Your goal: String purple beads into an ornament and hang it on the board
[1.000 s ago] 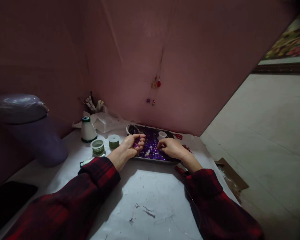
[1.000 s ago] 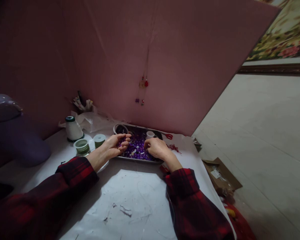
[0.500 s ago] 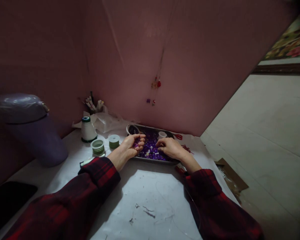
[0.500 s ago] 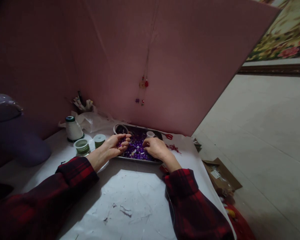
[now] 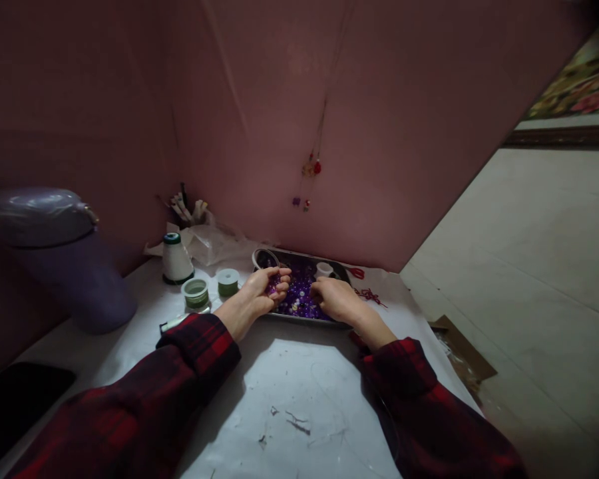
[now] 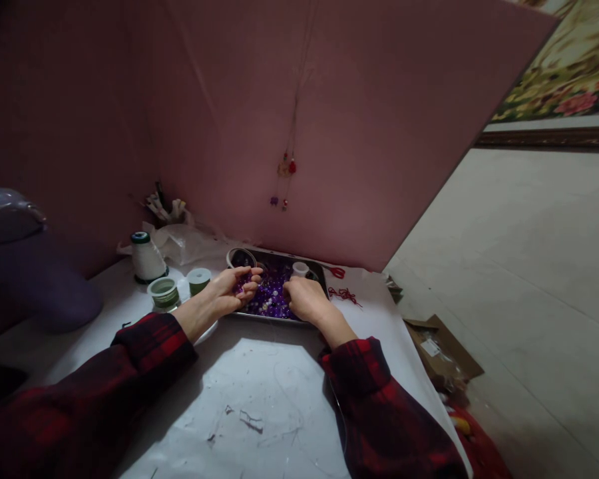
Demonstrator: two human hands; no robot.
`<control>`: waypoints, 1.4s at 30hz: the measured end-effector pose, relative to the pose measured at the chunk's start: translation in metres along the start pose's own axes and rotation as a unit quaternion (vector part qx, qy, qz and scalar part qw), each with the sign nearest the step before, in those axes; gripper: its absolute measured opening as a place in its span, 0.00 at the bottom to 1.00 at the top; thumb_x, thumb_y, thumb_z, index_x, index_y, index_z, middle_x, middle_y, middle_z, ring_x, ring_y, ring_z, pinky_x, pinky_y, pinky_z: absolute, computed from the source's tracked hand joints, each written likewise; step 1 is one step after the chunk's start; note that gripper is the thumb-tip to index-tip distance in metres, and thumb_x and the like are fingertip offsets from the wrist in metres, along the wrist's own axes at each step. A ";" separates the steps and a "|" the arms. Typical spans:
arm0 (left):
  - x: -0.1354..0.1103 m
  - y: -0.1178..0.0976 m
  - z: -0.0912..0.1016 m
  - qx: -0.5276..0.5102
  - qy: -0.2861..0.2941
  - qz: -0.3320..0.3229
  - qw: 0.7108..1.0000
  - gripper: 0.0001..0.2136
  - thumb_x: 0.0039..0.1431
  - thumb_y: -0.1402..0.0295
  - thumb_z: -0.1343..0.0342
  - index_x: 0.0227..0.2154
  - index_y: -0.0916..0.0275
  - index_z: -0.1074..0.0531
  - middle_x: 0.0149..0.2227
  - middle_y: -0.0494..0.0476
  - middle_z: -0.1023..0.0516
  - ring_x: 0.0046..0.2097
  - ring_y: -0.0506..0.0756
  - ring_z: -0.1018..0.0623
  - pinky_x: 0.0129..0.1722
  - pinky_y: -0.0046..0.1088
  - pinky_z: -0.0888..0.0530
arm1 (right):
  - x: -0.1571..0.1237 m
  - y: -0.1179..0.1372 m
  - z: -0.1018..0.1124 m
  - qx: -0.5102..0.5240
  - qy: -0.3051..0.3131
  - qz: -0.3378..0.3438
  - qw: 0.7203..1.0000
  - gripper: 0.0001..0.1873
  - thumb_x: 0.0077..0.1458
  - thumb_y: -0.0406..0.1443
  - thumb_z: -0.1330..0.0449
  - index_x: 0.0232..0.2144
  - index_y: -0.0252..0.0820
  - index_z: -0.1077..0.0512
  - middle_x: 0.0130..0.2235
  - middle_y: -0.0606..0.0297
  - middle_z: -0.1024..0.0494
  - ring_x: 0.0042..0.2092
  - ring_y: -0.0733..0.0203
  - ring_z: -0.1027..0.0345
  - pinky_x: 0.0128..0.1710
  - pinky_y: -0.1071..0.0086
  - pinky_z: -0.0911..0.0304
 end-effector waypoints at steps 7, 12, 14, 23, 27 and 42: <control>-0.006 0.002 -0.009 0.001 0.006 0.005 1.000 0.12 0.61 0.72 0.62 0.31 0.70 0.35 0.18 0.51 0.40 0.15 0.45 0.40 0.10 0.16 0.47 | -0.004 0.002 0.031 0.128 -0.157 0.036 0.979 0.05 0.52 0.28 0.45 0.29 0.39 0.28 0.33 0.60 0.26 0.35 0.61 0.33 0.35 0.70 0.41; -0.010 0.016 -0.025 0.052 0.056 0.060 0.995 0.14 0.63 0.66 0.62 0.28 0.67 0.36 0.18 0.54 0.37 0.16 0.47 0.36 0.10 0.16 0.46 | -0.014 0.020 0.062 0.298 -0.242 0.122 0.915 0.05 0.53 0.30 0.44 0.30 0.40 0.27 0.32 0.64 0.29 0.33 0.65 0.34 0.35 0.71 0.40; -0.012 0.016 -0.028 0.069 0.070 0.054 0.994 0.14 0.63 0.65 0.61 0.27 0.66 0.36 0.18 0.55 0.35 0.16 0.47 0.35 0.09 0.16 0.46 | -0.014 0.027 0.061 0.302 -0.215 0.142 0.918 0.06 0.52 0.29 0.43 0.30 0.40 0.26 0.31 0.65 0.29 0.32 0.66 0.35 0.33 0.72 0.40; -0.011 0.022 -0.027 0.021 0.101 0.079 0.991 0.18 0.64 0.63 0.61 0.37 0.74 0.33 0.29 0.69 0.25 0.31 0.56 0.22 0.27 0.25 0.26 | -0.013 0.004 0.057 0.406 -0.251 0.047 0.878 0.05 0.49 0.29 0.42 0.29 0.40 0.26 0.29 0.65 0.24 0.32 0.64 0.31 0.33 0.70 0.36; -0.009 0.025 -0.031 -0.047 0.128 0.084 0.987 0.24 0.64 0.60 0.64 0.46 0.80 0.36 0.36 0.75 0.25 0.41 0.61 0.22 0.40 0.33 0.26 | -0.016 0.002 0.061 0.418 -0.279 0.046 0.863 0.07 0.47 0.28 0.43 0.28 0.40 0.25 0.31 0.64 0.24 0.33 0.64 0.31 0.34 0.70 0.35; -0.009 0.025 -0.031 -0.105 0.135 0.079 0.982 0.29 0.64 0.56 0.66 0.52 0.83 0.43 0.41 0.81 0.27 0.46 0.65 0.25 0.43 0.41 0.27 | -0.014 0.004 0.055 0.393 -0.209 0.041 0.894 0.10 0.45 0.34 0.37 0.34 0.41 0.23 0.37 0.61 0.22 0.39 0.59 0.29 0.39 0.66 0.34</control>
Point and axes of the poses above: each hand's wrist, its own x-axis towards the middle knuckle, its own z-axis out of the back of the hand, y = z × x, the point moved 6 cm from there along x, towards the middle knuckle
